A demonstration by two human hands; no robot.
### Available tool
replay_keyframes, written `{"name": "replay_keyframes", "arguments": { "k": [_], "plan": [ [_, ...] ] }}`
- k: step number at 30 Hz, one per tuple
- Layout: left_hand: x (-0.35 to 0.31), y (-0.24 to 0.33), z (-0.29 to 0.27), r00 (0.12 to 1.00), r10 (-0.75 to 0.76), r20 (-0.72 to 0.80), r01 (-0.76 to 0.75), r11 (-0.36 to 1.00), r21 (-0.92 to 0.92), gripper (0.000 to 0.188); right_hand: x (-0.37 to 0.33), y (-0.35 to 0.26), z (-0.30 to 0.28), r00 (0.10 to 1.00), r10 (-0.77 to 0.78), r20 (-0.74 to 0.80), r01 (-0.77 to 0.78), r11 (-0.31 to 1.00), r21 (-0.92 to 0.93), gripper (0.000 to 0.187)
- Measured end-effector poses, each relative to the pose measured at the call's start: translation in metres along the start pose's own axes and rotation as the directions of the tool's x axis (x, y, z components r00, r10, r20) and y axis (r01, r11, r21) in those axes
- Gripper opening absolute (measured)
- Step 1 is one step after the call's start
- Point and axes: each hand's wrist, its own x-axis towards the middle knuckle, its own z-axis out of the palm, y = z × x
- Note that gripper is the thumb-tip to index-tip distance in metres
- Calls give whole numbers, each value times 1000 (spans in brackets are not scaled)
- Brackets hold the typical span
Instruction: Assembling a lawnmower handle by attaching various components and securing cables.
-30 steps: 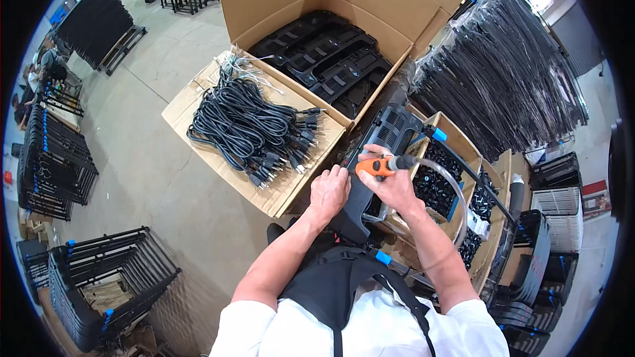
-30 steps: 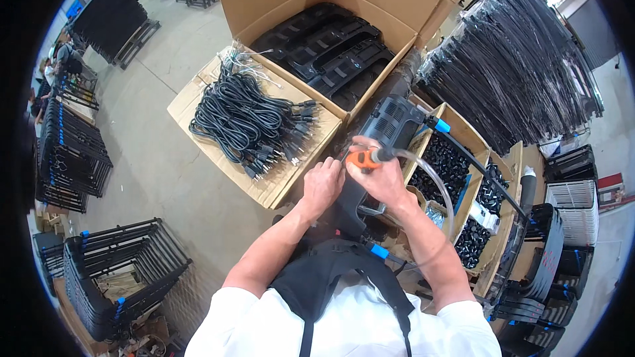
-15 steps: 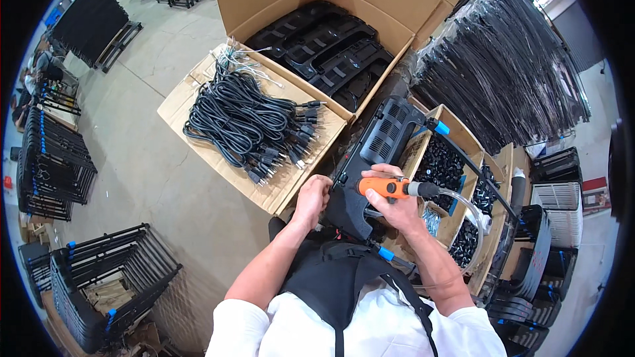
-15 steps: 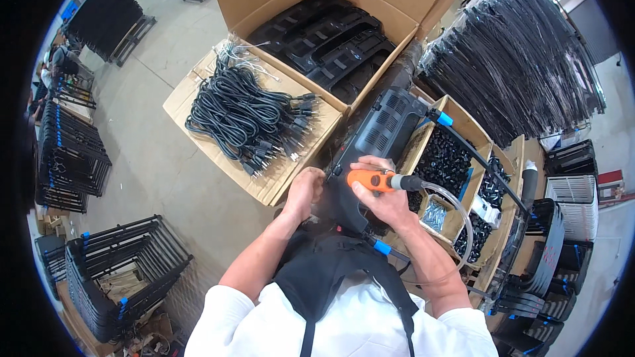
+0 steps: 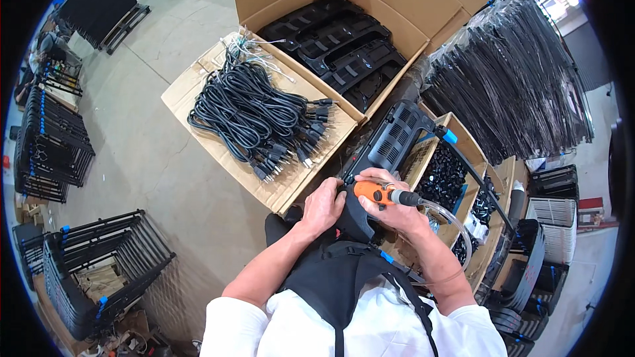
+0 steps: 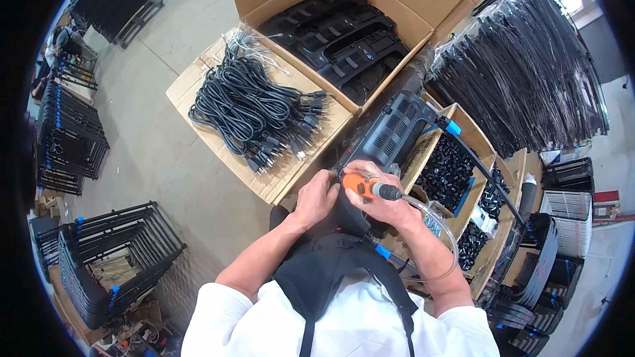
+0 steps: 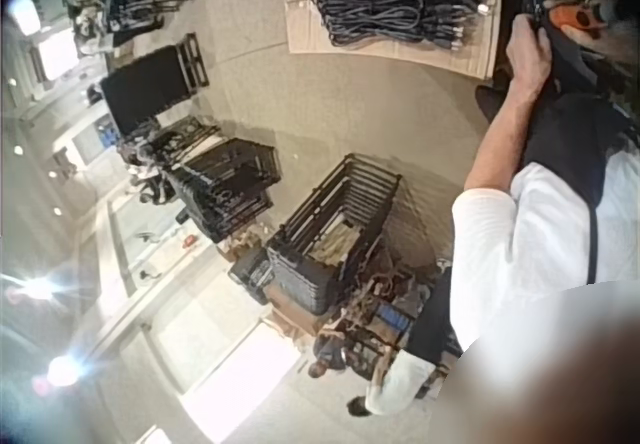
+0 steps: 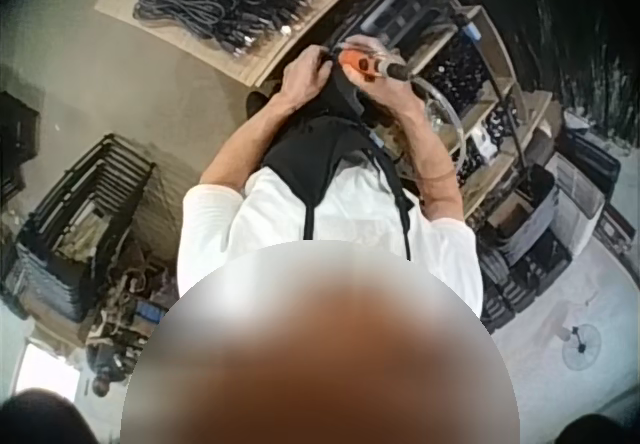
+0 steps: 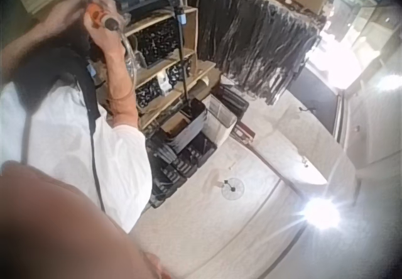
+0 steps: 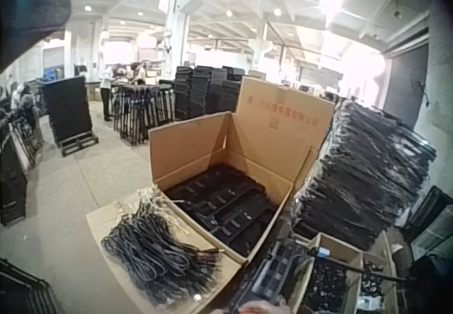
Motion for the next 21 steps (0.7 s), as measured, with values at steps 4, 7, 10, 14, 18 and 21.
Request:
{"name": "replay_keyframes", "arguments": {
  "k": [4, 7, 10, 14, 18, 21],
  "plan": [
    [1, -1, 4, 999, 26, -28, -26, 1000, 17, 29, -3, 11, 14, 995, 47, -85, -43, 997, 59, 49],
    [3, -4, 7, 1000, 20, -17, -20, 999, 33, 29, 1, 10, 17, 993, 60, -103, -58, 998, 28, 47],
    [3, -8, 10, 999, 30, -26, -28, 998, 62, 29, 6, 2, 18, 992, 79, -98, -77, 997, 18, 48],
    [3, -11, 16, 987, 148, -64, -135, 976, 173, 25, 3, 11, 15, 996, 39, -75, -42, 998, -39, 52],
    [4, -11, 18, 956, 278, -90, -240, 923, 300, 22, 3, 0, 14, 991, 64, -121, -56, 996, 65, 54],
    [5, -9, 19, 964, 261, -58, -225, 910, 349, 21, -4, 0, 13, 993, 81, -81, -74, 993, 87, 54]
  ]
}}
